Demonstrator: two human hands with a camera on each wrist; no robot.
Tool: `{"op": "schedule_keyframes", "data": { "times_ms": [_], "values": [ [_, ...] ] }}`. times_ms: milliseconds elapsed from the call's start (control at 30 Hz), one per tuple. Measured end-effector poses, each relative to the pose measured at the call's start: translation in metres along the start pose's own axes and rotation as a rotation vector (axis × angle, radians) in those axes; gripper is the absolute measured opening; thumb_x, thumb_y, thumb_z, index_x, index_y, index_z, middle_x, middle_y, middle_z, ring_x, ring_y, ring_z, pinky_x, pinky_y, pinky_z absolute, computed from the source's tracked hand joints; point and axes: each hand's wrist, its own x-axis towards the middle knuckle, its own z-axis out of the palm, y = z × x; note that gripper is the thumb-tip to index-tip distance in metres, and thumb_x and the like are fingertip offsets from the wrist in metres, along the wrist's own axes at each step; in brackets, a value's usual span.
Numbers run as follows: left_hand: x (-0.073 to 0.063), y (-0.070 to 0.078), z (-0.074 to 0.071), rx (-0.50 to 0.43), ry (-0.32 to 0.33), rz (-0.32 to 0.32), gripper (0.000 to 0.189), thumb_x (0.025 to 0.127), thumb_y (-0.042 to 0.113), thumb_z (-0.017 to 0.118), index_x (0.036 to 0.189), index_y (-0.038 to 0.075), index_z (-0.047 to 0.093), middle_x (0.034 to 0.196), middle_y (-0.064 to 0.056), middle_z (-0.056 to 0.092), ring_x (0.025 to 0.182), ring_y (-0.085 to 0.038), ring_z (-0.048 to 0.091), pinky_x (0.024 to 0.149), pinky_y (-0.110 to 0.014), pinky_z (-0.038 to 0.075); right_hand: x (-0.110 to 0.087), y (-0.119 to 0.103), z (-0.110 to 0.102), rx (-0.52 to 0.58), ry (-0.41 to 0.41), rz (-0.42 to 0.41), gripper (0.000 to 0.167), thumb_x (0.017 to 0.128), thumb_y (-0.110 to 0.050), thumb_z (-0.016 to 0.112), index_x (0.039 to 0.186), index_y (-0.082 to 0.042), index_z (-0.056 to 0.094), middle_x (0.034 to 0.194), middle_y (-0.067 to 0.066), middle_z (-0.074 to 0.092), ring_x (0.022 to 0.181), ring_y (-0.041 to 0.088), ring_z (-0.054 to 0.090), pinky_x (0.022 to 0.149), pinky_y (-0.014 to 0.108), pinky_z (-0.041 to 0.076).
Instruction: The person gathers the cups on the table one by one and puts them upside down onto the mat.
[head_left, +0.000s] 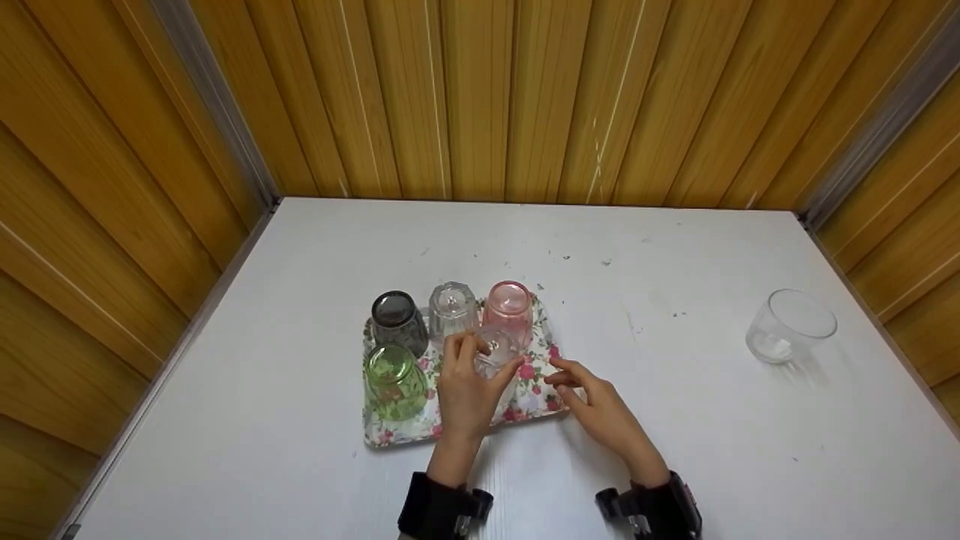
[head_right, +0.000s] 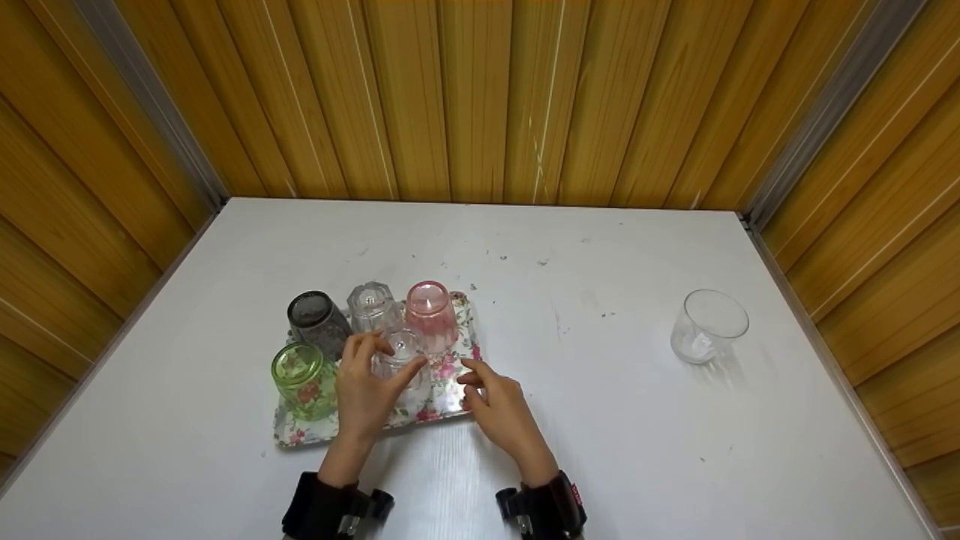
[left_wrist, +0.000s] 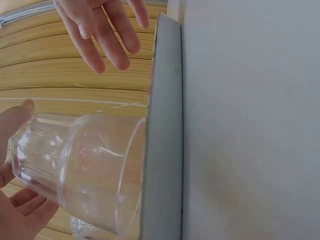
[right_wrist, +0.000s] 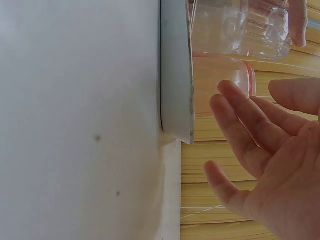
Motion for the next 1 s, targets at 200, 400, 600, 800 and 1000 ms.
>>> {"op": "schedule_keyframes", "data": {
  "times_ms": [200, 400, 600, 800, 1000],
  "values": [
    [-0.002, -0.001, 0.0, 0.037, -0.013, -0.022, 0.053, 0.069, 0.023, 0.098, 0.082, 0.007, 0.05, 0.098, -0.006, 0.051, 0.071, -0.018, 0.054, 0.057, -0.033, 0.054, -0.002, 0.0, -0.001, 0.002, 0.005, -0.001, 0.04, 0.106, -0.006, 0.055, 0.141, 0.01, 0.051, 0.12, 0.021, 0.07, 0.115, 0.045, 0.063, 0.099, 0.067, 0.045],
    [-0.003, -0.001, 0.001, 0.045, -0.009, -0.049, 0.055, 0.067, 0.02, 0.099, 0.08, 0.007, 0.048, 0.097, -0.006, 0.049, 0.073, -0.02, 0.056, 0.06, -0.035, 0.057, -0.004, 0.0, -0.006, -0.005, 0.019, 0.032, 0.039, 0.106, -0.006, 0.055, 0.142, 0.007, 0.052, 0.12, 0.019, 0.071, 0.115, 0.044, 0.063, 0.098, 0.066, 0.046],
    [-0.002, -0.001, 0.002, 0.093, 0.035, -0.059, 0.053, 0.067, 0.018, 0.098, 0.079, 0.007, 0.047, 0.095, -0.008, 0.048, 0.072, -0.024, 0.059, 0.059, -0.041, 0.058, -0.003, 0.002, -0.023, -0.017, 0.129, 0.096, 0.041, 0.105, -0.001, 0.055, 0.144, 0.008, 0.05, 0.12, 0.017, 0.071, 0.117, 0.041, 0.062, 0.101, 0.06, 0.046],
    [-0.002, 0.002, 0.002, 0.147, 0.069, -0.076, 0.049, 0.068, 0.015, 0.094, 0.079, 0.007, 0.047, 0.098, -0.011, 0.049, 0.073, -0.03, 0.062, 0.056, -0.044, 0.057, -0.005, 0.007, -0.061, -0.059, 0.255, 0.203, 0.046, 0.107, -0.001, 0.049, 0.151, 0.007, 0.039, 0.129, 0.024, 0.066, 0.122, 0.042, 0.059, 0.101, 0.055, 0.044],
    [-0.003, 0.006, 0.003, 0.176, 0.055, -0.137, 0.043, 0.072, 0.013, 0.089, 0.084, 0.006, 0.048, 0.103, -0.015, 0.049, 0.076, -0.032, 0.062, 0.058, -0.044, 0.057, -0.008, 0.019, -0.112, -0.211, 0.508, 0.261, 0.039, 0.107, -0.003, 0.044, 0.143, 0.011, 0.047, 0.131, 0.031, 0.061, 0.126, 0.046, 0.053, 0.099, 0.055, 0.043]
  ]
}}
